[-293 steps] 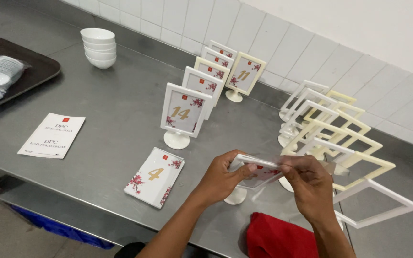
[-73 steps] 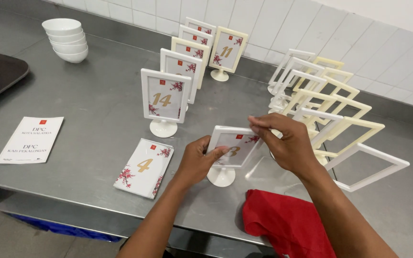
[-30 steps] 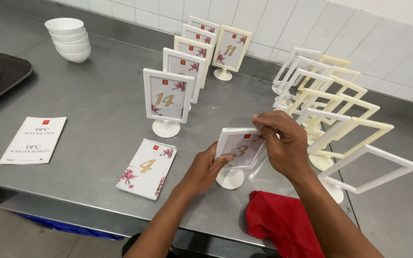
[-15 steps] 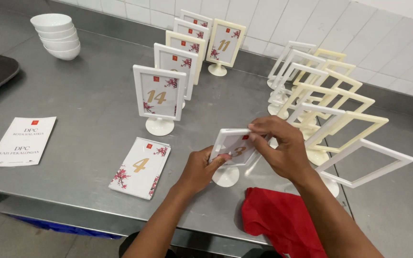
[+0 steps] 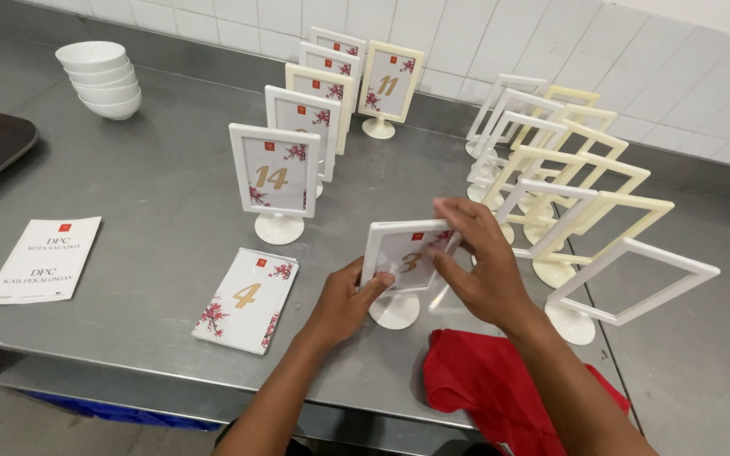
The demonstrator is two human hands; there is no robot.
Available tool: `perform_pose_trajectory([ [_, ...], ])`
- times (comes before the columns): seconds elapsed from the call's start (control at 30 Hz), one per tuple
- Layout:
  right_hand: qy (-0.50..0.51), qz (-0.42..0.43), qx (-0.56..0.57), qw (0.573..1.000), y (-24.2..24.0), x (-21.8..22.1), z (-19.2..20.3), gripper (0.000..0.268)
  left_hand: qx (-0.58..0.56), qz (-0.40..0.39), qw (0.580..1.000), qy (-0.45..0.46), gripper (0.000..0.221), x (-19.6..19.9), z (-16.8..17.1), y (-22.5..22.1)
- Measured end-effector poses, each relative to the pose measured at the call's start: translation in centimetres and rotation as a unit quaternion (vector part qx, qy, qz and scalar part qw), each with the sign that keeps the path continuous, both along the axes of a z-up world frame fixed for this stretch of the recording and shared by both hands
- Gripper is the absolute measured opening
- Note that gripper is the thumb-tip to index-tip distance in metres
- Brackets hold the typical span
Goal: Clean table number stands and insert numbered cards into them.
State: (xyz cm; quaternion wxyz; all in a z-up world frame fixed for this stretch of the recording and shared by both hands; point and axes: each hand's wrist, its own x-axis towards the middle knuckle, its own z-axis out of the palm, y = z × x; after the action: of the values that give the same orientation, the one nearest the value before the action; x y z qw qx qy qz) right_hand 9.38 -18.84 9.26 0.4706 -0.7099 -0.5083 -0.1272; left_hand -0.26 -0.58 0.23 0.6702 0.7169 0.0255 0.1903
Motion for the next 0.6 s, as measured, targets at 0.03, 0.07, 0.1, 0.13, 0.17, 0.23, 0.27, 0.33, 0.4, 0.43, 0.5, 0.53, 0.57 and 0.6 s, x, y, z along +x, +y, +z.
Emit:
perform_pose_trajectory([
  [0.03, 0.056, 0.012, 0.003, 0.998, 0.0, -0.3, -0.4, 0.077, -0.012, 0.000, 1.000, -0.009, 0.027, -0.4, 0.7, -0.1],
  [0.07, 0.055, 0.011, 0.004, 0.998, -0.2, -0.4, -0.8, 0.077, -0.011, -0.001, 1.000, -0.010, 0.027, -0.1, -0.1, 0.0],
  [0.1, 0.113, 0.008, 0.013, 0.993, -0.5, -0.6, -1.3, 0.084, -0.007, -0.003, 1.000, -0.003, 0.026, 0.1, -1.0, 0.0],
  [0.13, 0.170, 0.005, 0.021, 0.985, -0.7, -0.8, -1.8, 0.092, -0.004, -0.006, 1.000, 0.004, 0.025, 0.4, -1.9, 0.0],
  [0.17, 0.173, 0.004, 0.021, 0.985, -0.6, -1.1, -1.9, 0.092, -0.004, -0.006, 1.000, 0.007, 0.025, 0.2, -1.3, -0.1],
  [0.23, 0.240, -0.006, 0.066, 0.968, -0.7, -1.5, -2.0, 0.103, -0.003, -0.011, 1.000, 0.003, 0.022, -0.1, -0.1, -0.3],
  [0.27, 0.241, -0.008, 0.067, 0.968, -0.8, -1.4, -2.6, 0.103, -0.002, -0.012, 1.000, 0.003, 0.022, -0.2, 0.0, -0.3],
  [0.33, 0.262, -0.024, 0.069, 0.962, -1.0, -0.9, -3.7, 0.091, 0.007, -0.009, 1.000, 0.022, 0.023, -0.2, 0.2, -0.3],
  [0.4, 0.281, -0.032, 0.049, 0.958, -1.3, 0.3, -5.7, 0.065, -0.009, -0.010, 1.000, 0.022, 0.023, 0.0, -0.1, -0.4],
  [0.43, 0.299, -0.038, 0.028, 0.953, -1.4, 0.9, -6.8, 0.041, -0.025, -0.010, 0.999, 0.021, 0.022, 0.0, -0.4, -0.5],
  [0.5, 0.310, -0.045, 0.012, 0.950, -1.5, 0.5, -7.2, 0.037, -0.021, -0.009, 0.999, 0.023, 0.024, 0.0, -0.7, -0.4],
  [0.53, 0.320, -0.051, -0.004, 0.946, -1.5, 0.4, -7.3, 0.033, -0.016, -0.007, 1.000, 0.023, 0.025, 0.1, -0.8, -0.4],
  [0.57, 0.319, -0.053, 0.000, 0.946, -1.3, 0.5, -7.5, 0.033, -0.013, -0.011, 1.000, 0.022, 0.025, 0.2, -0.5, -0.3],
  [0.6, 0.333, -0.054, 0.004, 0.941, -1.1, 0.6, -7.8, 0.036, -0.008, -0.008, 1.000, 0.022, 0.025, 0.2, -0.3, -0.2],
])
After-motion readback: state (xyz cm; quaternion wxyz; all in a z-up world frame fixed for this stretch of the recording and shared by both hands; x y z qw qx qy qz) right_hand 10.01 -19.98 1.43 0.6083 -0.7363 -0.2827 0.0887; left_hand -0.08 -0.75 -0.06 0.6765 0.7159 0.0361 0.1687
